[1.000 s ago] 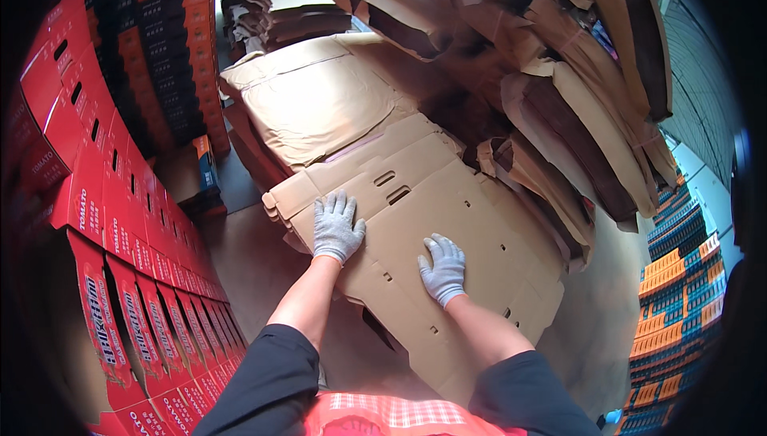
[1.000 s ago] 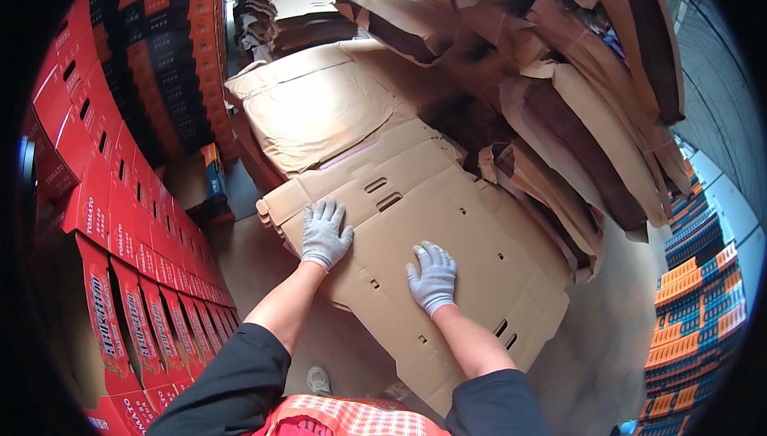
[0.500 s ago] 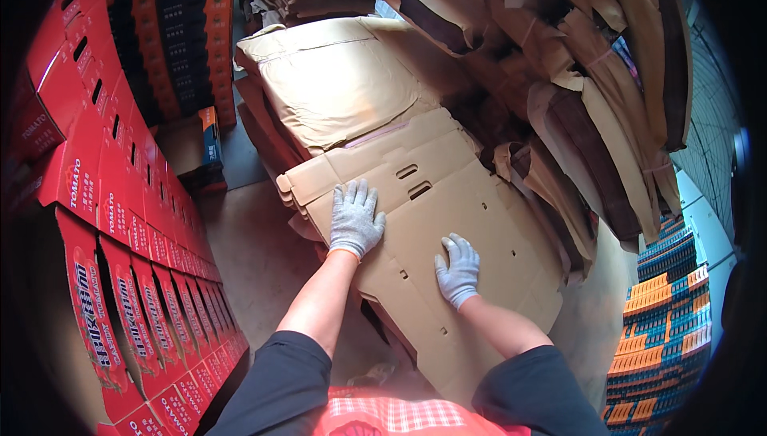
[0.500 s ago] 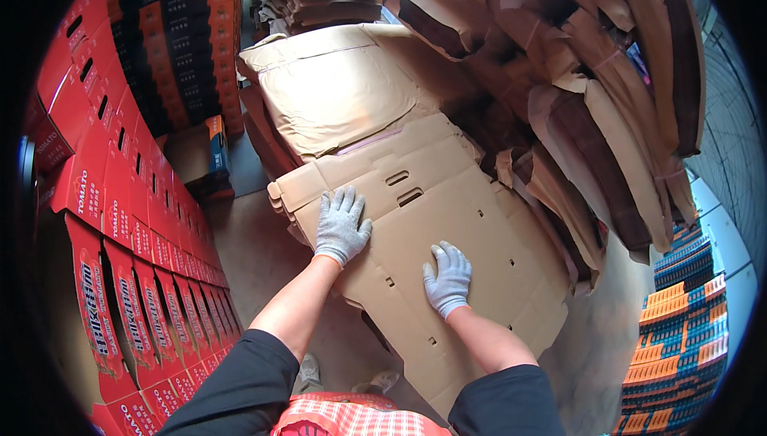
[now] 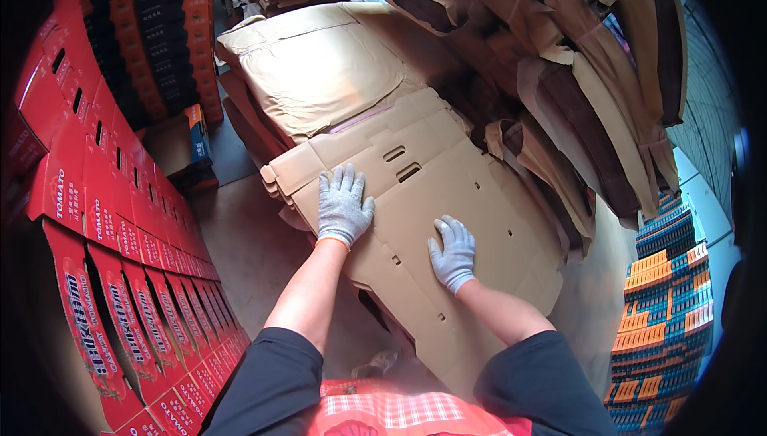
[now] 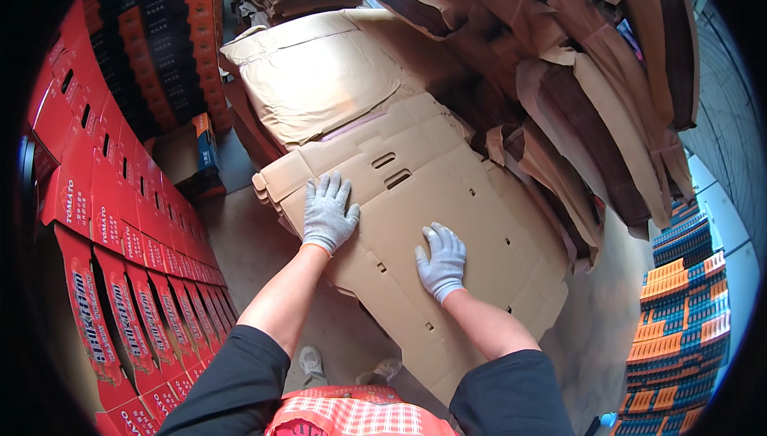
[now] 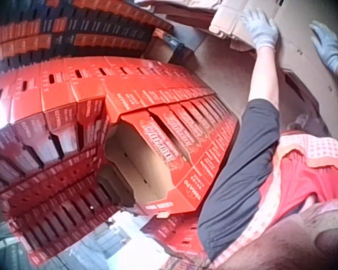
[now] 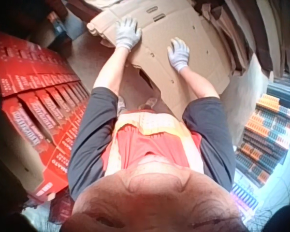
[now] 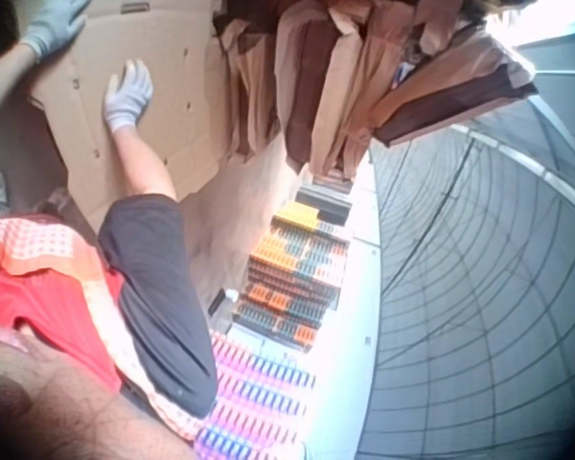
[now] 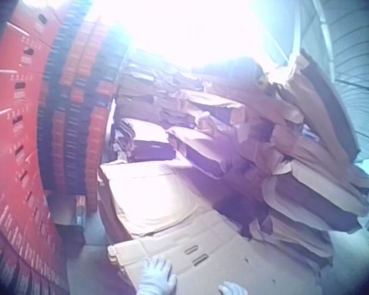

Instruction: The person repeatedly picks up flat cardboard sheets, folds them into red rectangular boxes, and stacks the finished boxes on a growing pile. The process is continuous and repetitive throughout the clip.

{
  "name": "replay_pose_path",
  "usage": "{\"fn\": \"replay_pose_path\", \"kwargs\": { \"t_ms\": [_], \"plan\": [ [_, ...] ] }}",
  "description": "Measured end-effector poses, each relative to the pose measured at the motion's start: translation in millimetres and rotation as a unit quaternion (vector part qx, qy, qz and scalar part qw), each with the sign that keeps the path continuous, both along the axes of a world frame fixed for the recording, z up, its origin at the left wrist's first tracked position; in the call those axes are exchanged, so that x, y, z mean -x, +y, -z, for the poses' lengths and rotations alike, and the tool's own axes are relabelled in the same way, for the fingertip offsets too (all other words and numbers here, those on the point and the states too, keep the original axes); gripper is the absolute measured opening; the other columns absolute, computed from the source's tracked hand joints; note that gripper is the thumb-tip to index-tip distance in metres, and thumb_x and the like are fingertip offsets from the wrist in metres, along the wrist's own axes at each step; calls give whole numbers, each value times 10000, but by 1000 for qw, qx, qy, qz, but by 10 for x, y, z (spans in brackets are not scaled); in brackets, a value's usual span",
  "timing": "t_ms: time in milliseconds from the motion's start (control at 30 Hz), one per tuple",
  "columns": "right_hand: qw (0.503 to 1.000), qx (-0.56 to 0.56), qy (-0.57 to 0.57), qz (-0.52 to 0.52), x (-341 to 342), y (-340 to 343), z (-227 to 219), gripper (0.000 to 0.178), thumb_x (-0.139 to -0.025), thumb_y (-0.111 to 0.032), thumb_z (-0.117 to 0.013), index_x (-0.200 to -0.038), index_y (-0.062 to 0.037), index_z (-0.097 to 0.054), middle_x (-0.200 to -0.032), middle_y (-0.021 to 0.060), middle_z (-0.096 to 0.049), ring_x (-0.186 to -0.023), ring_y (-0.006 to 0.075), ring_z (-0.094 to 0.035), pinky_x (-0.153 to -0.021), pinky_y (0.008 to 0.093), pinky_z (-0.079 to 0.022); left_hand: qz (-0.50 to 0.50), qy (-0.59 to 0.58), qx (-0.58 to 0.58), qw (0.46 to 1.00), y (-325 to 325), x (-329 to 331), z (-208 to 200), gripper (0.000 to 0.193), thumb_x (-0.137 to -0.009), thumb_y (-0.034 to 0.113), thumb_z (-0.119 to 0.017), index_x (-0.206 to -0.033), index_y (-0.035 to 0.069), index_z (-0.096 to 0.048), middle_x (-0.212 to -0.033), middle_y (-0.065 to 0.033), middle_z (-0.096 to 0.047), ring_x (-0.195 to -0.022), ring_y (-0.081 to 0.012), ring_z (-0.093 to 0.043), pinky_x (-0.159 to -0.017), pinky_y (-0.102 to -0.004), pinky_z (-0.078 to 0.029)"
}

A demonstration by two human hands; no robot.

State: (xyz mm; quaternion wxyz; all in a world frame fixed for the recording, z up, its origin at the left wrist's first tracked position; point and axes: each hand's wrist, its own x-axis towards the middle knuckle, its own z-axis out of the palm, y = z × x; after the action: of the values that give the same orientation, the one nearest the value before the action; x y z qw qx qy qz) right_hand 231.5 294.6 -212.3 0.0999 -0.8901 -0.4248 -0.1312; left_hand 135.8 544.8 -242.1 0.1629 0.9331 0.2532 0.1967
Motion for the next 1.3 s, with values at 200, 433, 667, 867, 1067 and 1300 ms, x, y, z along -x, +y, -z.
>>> {"fn": "replay_pose_path", "kwargs": {
  "t_ms": [200, 433, 667, 867, 1067, 1300],
  "plan": [
    [1000, 1, 10, 6, 1, 2, -18, 464, -846, -293, -646, -1265, -112, -567, -1345, 122, -523, -1267, 321, -465, -1082, 478, -323, -1, -7, -1, 1000, 3, -6, 10, 588, -885, 409, -566, -1373, 82, -547, -1502, -163, -433, -1414, -339, -353, -1190, -545, -167],
    [999, 29, 18, 10, -26, -24, -6, 478, -856, -280, -645, -1290, -103, -556, -1374, 130, -512, -1288, 327, -452, -1094, 475, -317, -4, -35, 4, 999, 4, -13, 29, 574, -877, 400, -564, -1348, 72, -560, -1483, -172, -451, -1408, -339, -363, -1185, -544, -180],
    [999, 34, 2, -6, -49, -51, 22, 494, -854, -252, -641, -1312, -101, -534, -1395, 136, -498, -1302, 332, -439, -1103, 475, -312, -3, -62, 18, 998, -7, 0, 54, 573, -879, 383, -552, -1352, 58, -555, -1486, -167, -450, -1406, -338, -370, -1194, -537, -160],
    [999, 52, 8, 12, -53, -39, 10, 496, -849, -258, -645, -1306, -104, -529, -1392, 137, -497, -1301, 338, -438, -1103, 478, -311, 3, -52, 30, 998, 3, 6, 26, 575, -884, 384, -548, -1363, 66, -549, -1494, -163, -443, -1407, -334, -369, -1196, -536, -152],
    [1000, 29, 10, -6, -42, -31, 3, 487, -853, -262, -641, -1301, -106, -532, -1386, 137, -498, -1297, 341, -440, -1101, 482, -313, -4, -53, -3, 999, 0, -16, 68, 567, -889, 391, -547, -1358, 74, -557, -1489, -162, -450, -1398, -337, -378, -1193, -540, -159],
    [1000, 23, -2, -1, -18, 2, -25, 465, -860, -280, -635, -1281, -100, -553, -1360, 135, -520, -1275, 329, -466, -1072, 468, -341, 11, -2, -9, 1000, 15, -12, 69, 611, -908, 420, -506, -1416, 80, -502, -1535, -153, -391, -1444, -337, -305, -1192, -561, -121]
  ]
}}
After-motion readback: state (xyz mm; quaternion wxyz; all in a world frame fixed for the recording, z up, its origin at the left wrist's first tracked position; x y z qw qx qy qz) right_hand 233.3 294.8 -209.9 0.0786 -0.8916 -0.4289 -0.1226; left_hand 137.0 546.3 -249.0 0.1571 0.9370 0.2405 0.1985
